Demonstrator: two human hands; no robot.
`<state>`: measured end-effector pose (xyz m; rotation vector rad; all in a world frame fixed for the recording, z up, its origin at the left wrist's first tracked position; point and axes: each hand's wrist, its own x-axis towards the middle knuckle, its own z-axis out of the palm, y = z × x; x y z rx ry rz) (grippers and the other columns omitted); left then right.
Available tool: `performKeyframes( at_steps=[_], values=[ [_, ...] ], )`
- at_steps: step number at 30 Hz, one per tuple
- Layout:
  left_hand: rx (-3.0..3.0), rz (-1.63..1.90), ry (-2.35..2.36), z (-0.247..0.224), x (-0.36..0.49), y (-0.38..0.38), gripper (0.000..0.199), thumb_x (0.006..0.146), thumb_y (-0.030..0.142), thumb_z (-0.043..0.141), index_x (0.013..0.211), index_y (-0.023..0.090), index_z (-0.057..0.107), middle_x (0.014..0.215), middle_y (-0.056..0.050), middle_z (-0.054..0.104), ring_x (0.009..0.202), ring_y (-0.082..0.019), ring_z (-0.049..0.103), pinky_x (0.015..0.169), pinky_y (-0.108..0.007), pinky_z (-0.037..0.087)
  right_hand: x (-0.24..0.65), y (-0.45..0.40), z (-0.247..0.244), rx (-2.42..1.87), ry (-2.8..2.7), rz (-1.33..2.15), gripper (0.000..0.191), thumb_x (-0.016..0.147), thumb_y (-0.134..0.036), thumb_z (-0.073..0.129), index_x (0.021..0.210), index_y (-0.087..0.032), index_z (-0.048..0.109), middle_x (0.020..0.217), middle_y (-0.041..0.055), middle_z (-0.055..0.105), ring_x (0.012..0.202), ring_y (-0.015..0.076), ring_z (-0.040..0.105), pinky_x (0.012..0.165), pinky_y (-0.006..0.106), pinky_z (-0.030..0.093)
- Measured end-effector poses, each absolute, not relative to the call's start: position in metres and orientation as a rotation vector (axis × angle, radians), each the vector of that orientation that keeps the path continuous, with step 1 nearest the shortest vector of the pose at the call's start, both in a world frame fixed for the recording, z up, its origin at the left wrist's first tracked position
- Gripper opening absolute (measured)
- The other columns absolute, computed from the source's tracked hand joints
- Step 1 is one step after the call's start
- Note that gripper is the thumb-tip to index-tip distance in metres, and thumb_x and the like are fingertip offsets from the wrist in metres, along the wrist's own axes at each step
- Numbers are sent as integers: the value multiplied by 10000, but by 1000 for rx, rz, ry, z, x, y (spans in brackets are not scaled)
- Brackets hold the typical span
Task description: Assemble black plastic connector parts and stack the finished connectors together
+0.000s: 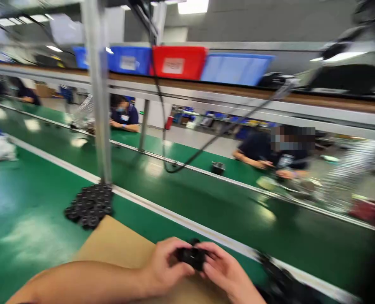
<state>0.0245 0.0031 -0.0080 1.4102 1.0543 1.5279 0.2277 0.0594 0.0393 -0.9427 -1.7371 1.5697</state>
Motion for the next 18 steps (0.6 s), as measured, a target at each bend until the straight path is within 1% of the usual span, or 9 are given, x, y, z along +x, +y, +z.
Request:
performKeyframes(
  at_steps=[1, 3, 5, 7, 12, 16, 18],
  values=[
    [1440, 1520, 1020, -9, 25, 4, 547, 859, 666, 795, 1163, 211, 779, 1038, -114, 763, 951, -274, 701, 860, -375, 571, 232, 57, 42, -884, -1684, 1659, 603, 766, -666, 889, 1143, -221, 735, 1078, 134, 716, 942, 304, 716, 748, 412, 631],
    [1502, 1524, 964, -12, 21, 4, 408, 911, 533, 796, 1174, 222, 773, 1091, -95, 766, 981, -246, 702, 868, -317, 558, 234, 59, 45, -801, -1585, 1776, 594, 753, -603, 935, 1149, -214, 724, 1097, 106, 694, 931, 245, 686, 737, 334, 609],
    [1533, 1531, 936, -13, 17, 4, 344, 934, 461, 789, 1192, 234, 765, 1116, -81, 764, 1003, -231, 703, 883, -291, 552, 232, 61, 46, -752, -1522, 1839, 545, 778, -531, 950, 1162, -222, 718, 1110, 81, 673, 909, 196, 658, 736, 281, 587],
    [1545, 1541, 922, -14, 17, 2, 335, 944, 441, 788, 1212, 243, 758, 1122, -74, 762, 1007, -226, 704, 887, -284, 554, 232, 60, 46, -727, -1504, 1862, 505, 810, -490, 943, 1175, -224, 717, 1116, 73, 661, 892, 174, 641, 747, 266, 576],
    [1560, 1554, 928, -14, 19, 3, 323, 941, 403, 800, 1230, 262, 762, 1128, -60, 767, 1012, -214, 711, 893, -268, 564, 237, 54, 52, -762, -1605, 1740, 455, 864, -488, 903, 1188, -222, 724, 1120, 88, 668, 964, 204, 629, 774, 276, 571],
    [1555, 1536, 928, -9, 19, 1, 317, 920, 369, 817, 1216, 265, 773, 1114, -55, 774, 1002, -216, 720, 886, -269, 570, 236, 47, 61, -886, -1723, 1523, 391, 906, -477, 861, 1187, -235, 736, 1159, 101, 670, 1047, 240, 631, 786, 282, 572],
    [1544, 1515, 938, -8, 19, 1, 317, 916, 356, 816, 1218, 266, 775, 1122, -56, 775, 1010, -221, 722, 894, -276, 569, 234, 43, 64, -932, -1802, 1417, 349, 935, -462, 828, 1192, -245, 737, 1194, 101, 663, 1056, 244, 645, 791, 287, 580]
  ],
)
